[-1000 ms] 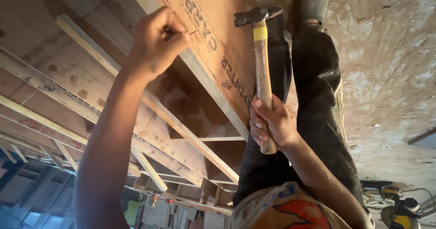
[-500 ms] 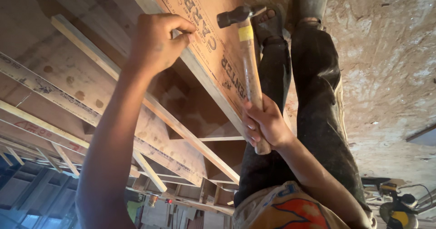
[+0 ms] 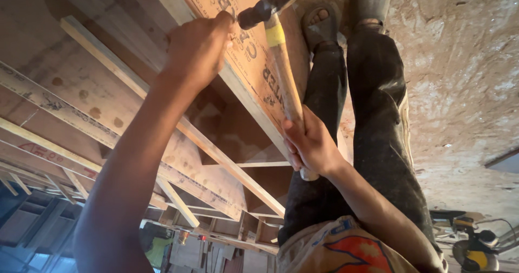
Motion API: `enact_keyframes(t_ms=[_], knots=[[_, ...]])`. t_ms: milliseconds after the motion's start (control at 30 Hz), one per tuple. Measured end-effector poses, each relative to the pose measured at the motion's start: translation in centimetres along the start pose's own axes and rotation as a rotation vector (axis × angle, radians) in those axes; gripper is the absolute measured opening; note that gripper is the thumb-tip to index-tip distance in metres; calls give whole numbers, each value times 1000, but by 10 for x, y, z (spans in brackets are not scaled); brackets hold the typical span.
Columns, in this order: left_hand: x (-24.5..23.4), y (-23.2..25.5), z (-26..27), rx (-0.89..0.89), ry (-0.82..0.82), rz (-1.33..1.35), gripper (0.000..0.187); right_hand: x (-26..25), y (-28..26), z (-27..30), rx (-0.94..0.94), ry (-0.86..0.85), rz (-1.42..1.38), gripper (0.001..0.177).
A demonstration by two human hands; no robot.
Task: The person hammers nails into a wooden frame using a hammer. They repeatedly position nails and strike them to secure wooden planks to a larger structure.
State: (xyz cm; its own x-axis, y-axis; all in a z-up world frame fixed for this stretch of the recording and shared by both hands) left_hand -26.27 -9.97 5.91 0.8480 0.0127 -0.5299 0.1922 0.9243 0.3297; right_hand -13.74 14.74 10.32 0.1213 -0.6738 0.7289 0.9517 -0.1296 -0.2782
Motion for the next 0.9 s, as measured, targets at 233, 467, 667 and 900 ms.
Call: enact_keyframes(t_ms=[233, 467, 667, 900], knots=[[2, -3, -1, 2, 9, -24, 29, -1, 4, 0, -4, 49, 3, 38], [-1, 0, -2, 28, 15, -42, 28, 2, 15, -8, 71, 50, 36, 34], [1, -2, 0, 75, 7, -136, 31, -3, 15, 0, 72, 36, 68, 33], [8, -7, 3, 53, 4, -54, 20, -5, 12, 2, -96, 172, -43, 33]])
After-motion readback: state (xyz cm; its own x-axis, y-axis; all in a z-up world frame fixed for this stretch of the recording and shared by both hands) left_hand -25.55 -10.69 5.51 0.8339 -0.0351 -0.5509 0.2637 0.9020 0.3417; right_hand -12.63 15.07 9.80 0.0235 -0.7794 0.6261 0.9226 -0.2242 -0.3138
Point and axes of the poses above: each hand's wrist, its own z-axis away from the middle knuckle, its own x-axis out of the palm, y = z × x, the point moved 2 cm from there along -z, towards the middle knuckle, and after that the axes turned 14 degrees about -y, right-handed, at the moved point
